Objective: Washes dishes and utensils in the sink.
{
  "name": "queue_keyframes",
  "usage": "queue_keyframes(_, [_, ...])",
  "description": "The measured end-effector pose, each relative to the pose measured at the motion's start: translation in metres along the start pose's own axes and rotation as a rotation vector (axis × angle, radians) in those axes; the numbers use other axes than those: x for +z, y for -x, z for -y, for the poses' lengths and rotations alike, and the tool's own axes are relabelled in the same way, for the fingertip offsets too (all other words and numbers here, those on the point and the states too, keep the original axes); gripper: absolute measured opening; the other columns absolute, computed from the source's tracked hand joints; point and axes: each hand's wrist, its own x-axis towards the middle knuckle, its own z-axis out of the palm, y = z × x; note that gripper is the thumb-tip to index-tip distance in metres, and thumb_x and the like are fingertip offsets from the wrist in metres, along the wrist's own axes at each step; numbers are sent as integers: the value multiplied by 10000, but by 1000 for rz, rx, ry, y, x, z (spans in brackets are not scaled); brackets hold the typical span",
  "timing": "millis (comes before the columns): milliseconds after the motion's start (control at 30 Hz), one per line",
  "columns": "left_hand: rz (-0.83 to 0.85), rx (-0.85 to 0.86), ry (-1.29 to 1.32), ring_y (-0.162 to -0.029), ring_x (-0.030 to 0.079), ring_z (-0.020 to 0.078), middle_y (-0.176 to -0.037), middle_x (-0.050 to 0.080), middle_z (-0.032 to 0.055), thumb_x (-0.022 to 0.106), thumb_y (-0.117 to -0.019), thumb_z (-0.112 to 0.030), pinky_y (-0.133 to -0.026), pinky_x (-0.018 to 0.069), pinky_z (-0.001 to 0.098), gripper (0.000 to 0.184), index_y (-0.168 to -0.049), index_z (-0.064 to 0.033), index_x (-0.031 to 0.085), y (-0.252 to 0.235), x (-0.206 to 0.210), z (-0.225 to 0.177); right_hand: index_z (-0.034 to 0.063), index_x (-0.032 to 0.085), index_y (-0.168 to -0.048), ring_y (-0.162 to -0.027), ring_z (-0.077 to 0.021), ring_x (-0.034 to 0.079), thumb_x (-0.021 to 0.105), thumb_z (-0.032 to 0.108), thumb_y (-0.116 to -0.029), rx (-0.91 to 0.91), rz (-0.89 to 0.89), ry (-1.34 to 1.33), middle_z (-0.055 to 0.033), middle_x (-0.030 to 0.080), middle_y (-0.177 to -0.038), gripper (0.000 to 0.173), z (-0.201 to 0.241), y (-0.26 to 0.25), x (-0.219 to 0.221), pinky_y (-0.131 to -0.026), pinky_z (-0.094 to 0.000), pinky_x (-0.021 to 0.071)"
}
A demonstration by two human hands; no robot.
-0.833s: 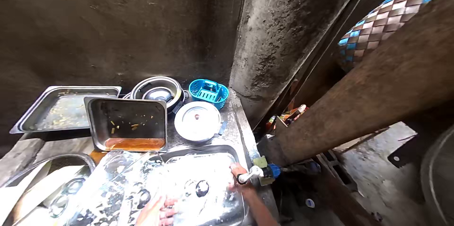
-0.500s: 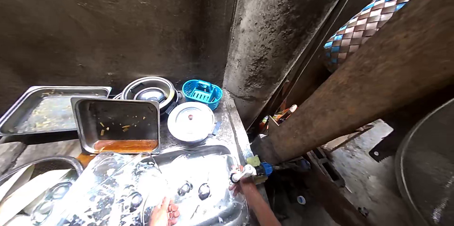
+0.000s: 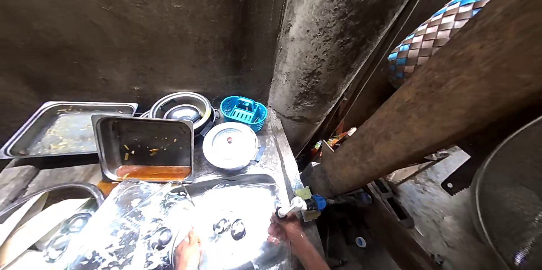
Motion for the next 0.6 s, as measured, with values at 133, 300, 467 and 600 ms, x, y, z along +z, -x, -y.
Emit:
queue_keyframes(133, [42, 241, -321, -1049, 649, 431, -1105, 664, 300, 408, -1095, -203, -961, 487, 612, 387, -1274, 83, 597, -1, 11, -20, 19, 560, -1292, -884, -315, 758, 470, 190, -1076, 17, 121, -138, -191, 742, -1116, 290, -2, 27, -15, -655, -402, 628])
queue_keyframes(300, [141, 520, -423, -1273, 588, 392, -1398, 575, 259, 440, -1072, -191, -1090, 452, 546, 436, -1434, 38, 521, 6, 60, -29, -10, 598, -1209, -803, -309, 763, 402, 172, -1091, -148, -113, -219, -207, 754, -1044, 292, 6, 57, -26, -591, -378, 622])
queue_keyframes(467, [268, 890, -423, -1464, 399, 405, -1558, 450, 217, 410, -1048, -314, -1208, 302, 564, 538, -1453, 18, 534, 20, 104, -15, -14, 624, -1177, -811, -317, 769, 410, 181, -1087, -267, -223, -232, -207, 760, -1035, 303, 13, 77, -42, -578, -387, 629])
queue_keyframes(600, [380, 1046, -240, -1447, 417, 420, -1511, 469, 289, 391, -1055, -497, -1214, 316, 535, 720, -1432, 106, 499, 48, 137, -9, -22, 656, -1182, -787, -279, 764, 478, 173, -1083, -242, -293, -198, -178, 768, -1014, 282, 11, 80, -34, -583, -381, 626])
